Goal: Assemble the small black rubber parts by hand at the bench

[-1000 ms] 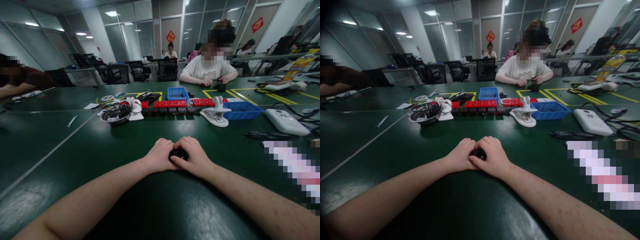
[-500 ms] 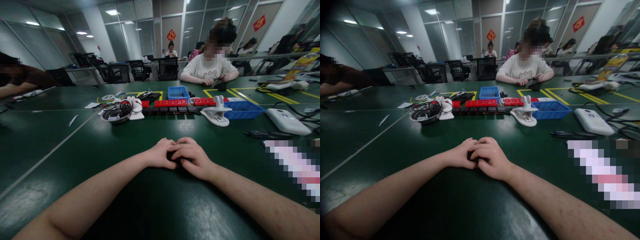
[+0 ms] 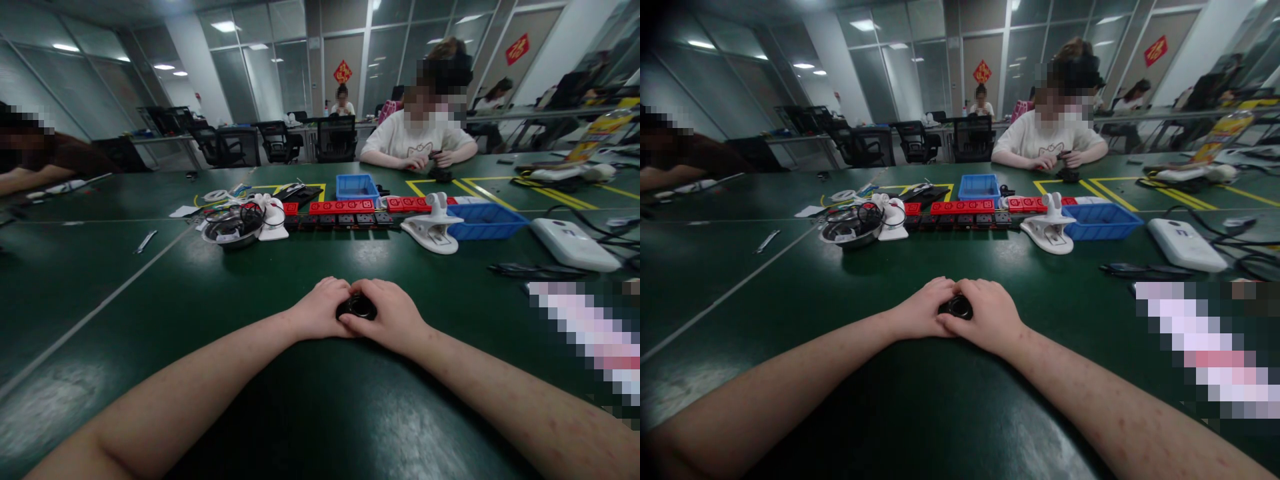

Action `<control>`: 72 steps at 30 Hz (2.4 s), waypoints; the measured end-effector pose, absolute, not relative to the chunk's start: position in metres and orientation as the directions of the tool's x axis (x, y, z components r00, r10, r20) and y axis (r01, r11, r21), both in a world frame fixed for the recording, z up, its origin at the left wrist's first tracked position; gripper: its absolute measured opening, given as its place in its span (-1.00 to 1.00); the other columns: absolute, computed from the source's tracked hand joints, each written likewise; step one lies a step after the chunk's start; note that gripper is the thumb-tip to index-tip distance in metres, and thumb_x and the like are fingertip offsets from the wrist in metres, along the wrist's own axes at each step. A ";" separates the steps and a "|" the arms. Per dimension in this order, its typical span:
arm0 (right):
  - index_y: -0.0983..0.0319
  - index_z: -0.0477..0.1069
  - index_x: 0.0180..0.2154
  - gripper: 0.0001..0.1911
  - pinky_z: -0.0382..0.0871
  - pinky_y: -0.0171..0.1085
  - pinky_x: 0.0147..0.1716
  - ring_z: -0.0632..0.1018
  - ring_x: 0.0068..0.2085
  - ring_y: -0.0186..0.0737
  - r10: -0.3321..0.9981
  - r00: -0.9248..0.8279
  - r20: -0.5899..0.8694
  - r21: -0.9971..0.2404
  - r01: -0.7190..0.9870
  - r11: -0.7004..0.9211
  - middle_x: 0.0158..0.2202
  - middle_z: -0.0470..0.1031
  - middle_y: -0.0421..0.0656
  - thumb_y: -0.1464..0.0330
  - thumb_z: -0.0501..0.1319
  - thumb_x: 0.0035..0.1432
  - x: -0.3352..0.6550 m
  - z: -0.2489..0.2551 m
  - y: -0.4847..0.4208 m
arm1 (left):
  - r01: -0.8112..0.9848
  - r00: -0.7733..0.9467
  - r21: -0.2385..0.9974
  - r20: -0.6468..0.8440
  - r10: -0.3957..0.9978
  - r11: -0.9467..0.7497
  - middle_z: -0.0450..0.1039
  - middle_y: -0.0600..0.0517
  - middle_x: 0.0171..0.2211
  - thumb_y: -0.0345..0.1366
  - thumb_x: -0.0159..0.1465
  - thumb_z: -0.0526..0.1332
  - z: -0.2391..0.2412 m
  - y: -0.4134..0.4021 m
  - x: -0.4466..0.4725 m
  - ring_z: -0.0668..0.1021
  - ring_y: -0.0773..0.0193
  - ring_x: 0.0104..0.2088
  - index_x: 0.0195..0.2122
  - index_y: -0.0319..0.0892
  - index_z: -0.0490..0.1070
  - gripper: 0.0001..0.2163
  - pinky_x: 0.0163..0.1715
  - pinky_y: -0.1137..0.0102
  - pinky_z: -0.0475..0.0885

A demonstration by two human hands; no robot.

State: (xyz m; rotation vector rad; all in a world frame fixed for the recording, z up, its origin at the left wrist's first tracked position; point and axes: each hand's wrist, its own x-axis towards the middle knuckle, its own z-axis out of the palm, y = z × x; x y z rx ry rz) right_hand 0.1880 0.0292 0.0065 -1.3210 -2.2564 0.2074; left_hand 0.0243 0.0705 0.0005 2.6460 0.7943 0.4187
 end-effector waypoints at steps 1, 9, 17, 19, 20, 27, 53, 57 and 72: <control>0.26 0.35 -0.29 -0.71 0.29 -0.18 -0.33 0.45 -0.33 -0.12 0.846 -0.385 0.370 -0.396 0.758 0.518 -0.38 0.44 -0.11 0.19 0.19 0.00 0.188 0.006 0.029 | 0.474 0.795 0.405 0.185 0.578 -0.782 0.36 -0.02 -0.26 -0.16 -0.02 0.34 0.000 0.071 0.024 0.40 0.13 -0.24 -0.27 -0.23 0.35 -0.65 -0.16 0.28 0.29; 0.19 0.26 -0.06 -0.71 0.28 -0.17 -0.13 0.40 -0.12 -0.16 0.764 -0.188 0.617 -0.588 0.536 0.606 -0.14 0.38 -0.09 0.33 0.04 0.16 0.196 -0.001 0.038 | 0.468 0.787 0.421 0.201 0.583 -0.777 0.34 0.01 -0.31 -0.06 0.00 0.32 0.001 0.071 0.025 0.40 0.16 -0.26 -0.32 -0.21 0.36 -0.65 -0.19 0.29 0.30; 0.19 0.17 -0.41 -0.83 0.28 -0.19 -0.32 0.34 -0.31 -0.16 0.872 0.016 0.489 -0.748 0.523 0.410 -0.37 0.24 -0.17 0.39 0.12 -0.15 0.198 -0.016 0.053 | 0.456 0.793 0.437 0.197 0.577 -0.775 0.34 0.00 -0.27 -0.09 0.00 0.33 0.001 0.071 0.023 0.39 0.14 -0.21 -0.29 -0.20 0.34 -0.65 -0.14 0.28 0.29; 0.19 0.13 -0.52 -0.86 0.25 -0.18 -0.29 0.32 -0.29 -0.15 0.878 -0.006 0.479 -0.736 0.543 0.405 -0.38 0.21 -0.17 0.43 0.11 -0.22 0.200 -0.015 0.055 | 0.457 0.790 0.446 0.194 0.582 -0.770 0.34 0.01 -0.26 -0.13 0.00 0.33 0.002 0.069 0.023 0.39 0.15 -0.20 -0.27 -0.18 0.33 -0.66 -0.12 0.28 0.28; 0.19 0.11 -0.55 -0.86 0.24 -0.18 -0.28 0.32 -0.28 -0.15 0.884 -0.023 0.467 -0.733 0.550 0.402 -0.38 0.20 -0.17 0.44 0.09 -0.24 0.200 -0.015 0.055 | 0.461 0.787 0.448 0.192 0.586 -0.766 0.34 0.02 -0.26 -0.15 0.01 0.33 0.002 0.069 0.023 0.39 0.16 -0.20 -0.26 -0.17 0.33 -0.67 -0.12 0.29 0.28; 0.20 0.10 -0.61 -0.91 0.22 -0.22 -0.33 0.33 -0.36 -0.20 0.922 -0.120 0.367 -0.729 0.579 0.366 -0.44 0.23 -0.20 0.43 0.05 -0.25 0.201 -0.012 0.053 | 0.636 0.665 0.353 0.201 0.719 -0.687 0.33 0.01 -0.24 -0.12 0.03 0.28 0.001 0.074 0.021 0.39 0.12 -0.14 -0.31 -0.17 0.32 -0.71 0.07 0.08 0.08; 0.22 0.28 -0.31 -0.77 0.28 -0.17 -0.15 0.40 -0.20 -0.14 0.944 -0.047 0.328 -0.698 0.661 0.275 -0.30 0.37 -0.11 0.44 -0.06 -0.04 0.203 -0.019 0.059 | 0.483 0.636 0.470 0.391 0.665 -0.739 0.46 0.06 -0.22 -0.15 0.11 0.27 0.004 0.081 0.014 0.44 0.21 -0.14 -0.15 -0.11 0.39 -0.70 0.09 0.19 0.11; 0.24 0.30 -0.30 -0.76 0.27 -0.19 -0.16 0.40 -0.20 -0.14 0.947 -0.076 0.311 -0.672 0.687 0.276 -0.29 0.39 -0.09 0.46 -0.05 -0.03 0.202 -0.016 0.057 | 0.511 0.641 0.469 0.350 0.683 -0.720 0.46 0.06 -0.26 -0.19 0.12 0.28 0.006 0.080 0.015 0.44 0.24 -0.18 -0.20 -0.12 0.43 -0.77 -0.09 0.35 0.30; 0.29 0.33 -0.20 -0.71 0.26 -0.24 -0.18 0.42 -0.19 -0.16 0.951 -0.119 0.286 -0.572 0.775 0.269 -0.26 0.42 -0.07 0.50 -0.03 0.03 0.201 -0.011 0.050 | 0.841 0.370 0.347 0.189 0.910 -0.414 0.46 0.00 -0.16 -0.07 0.16 0.16 0.022 0.093 -0.053 0.44 0.10 -0.11 -0.16 -0.09 0.45 -0.70 -0.10 0.30 0.30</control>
